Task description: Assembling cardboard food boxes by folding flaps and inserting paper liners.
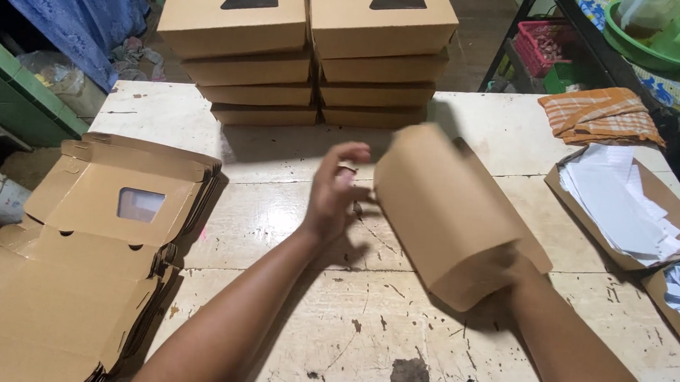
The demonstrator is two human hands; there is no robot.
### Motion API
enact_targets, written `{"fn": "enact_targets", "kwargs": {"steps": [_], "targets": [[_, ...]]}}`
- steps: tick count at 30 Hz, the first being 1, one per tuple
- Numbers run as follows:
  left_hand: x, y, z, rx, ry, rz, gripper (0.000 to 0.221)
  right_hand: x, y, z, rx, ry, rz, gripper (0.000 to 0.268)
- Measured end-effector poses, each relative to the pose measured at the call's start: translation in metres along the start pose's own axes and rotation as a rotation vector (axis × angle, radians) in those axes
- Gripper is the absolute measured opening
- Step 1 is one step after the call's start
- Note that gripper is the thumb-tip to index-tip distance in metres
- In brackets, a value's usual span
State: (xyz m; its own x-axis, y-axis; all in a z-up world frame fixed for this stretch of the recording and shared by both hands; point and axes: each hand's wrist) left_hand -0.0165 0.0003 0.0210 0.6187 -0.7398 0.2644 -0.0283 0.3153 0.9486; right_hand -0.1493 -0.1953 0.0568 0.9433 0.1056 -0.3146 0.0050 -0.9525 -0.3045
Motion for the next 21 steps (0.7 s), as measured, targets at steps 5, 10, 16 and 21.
{"fn": "enact_targets", "kwargs": {"steps": [5,10,16,21], "targets": [[0.002,-0.007,-0.012,-0.065,0.312,0.137,0.064,-0.008,-0.007,-0.005,0.043,0.027,-0.155,0.057],[0.009,-0.016,-0.020,0.154,0.294,0.086,0.048,-0.022,-0.035,-0.018,0.199,-0.003,-0.436,0.051],[0.013,-0.024,-0.027,0.914,-0.119,-0.017,0.067,-0.016,-0.032,-0.009,0.205,-0.006,-0.534,0.047],[0.010,-0.030,-0.036,1.223,-0.022,-0.087,0.039,-0.005,0.009,0.005,-0.075,0.188,-0.424,0.035]]}}
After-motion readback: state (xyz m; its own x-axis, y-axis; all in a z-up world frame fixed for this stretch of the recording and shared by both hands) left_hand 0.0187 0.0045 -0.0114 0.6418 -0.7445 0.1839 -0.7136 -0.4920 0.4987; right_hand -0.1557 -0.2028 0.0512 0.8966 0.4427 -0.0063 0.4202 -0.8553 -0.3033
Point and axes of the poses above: each hand's wrist, its own x-axis towards the middle knuckle, its own z-axis out of the palm, y = z × x, and after that the axes turned 9 degrees about -y, right-handed
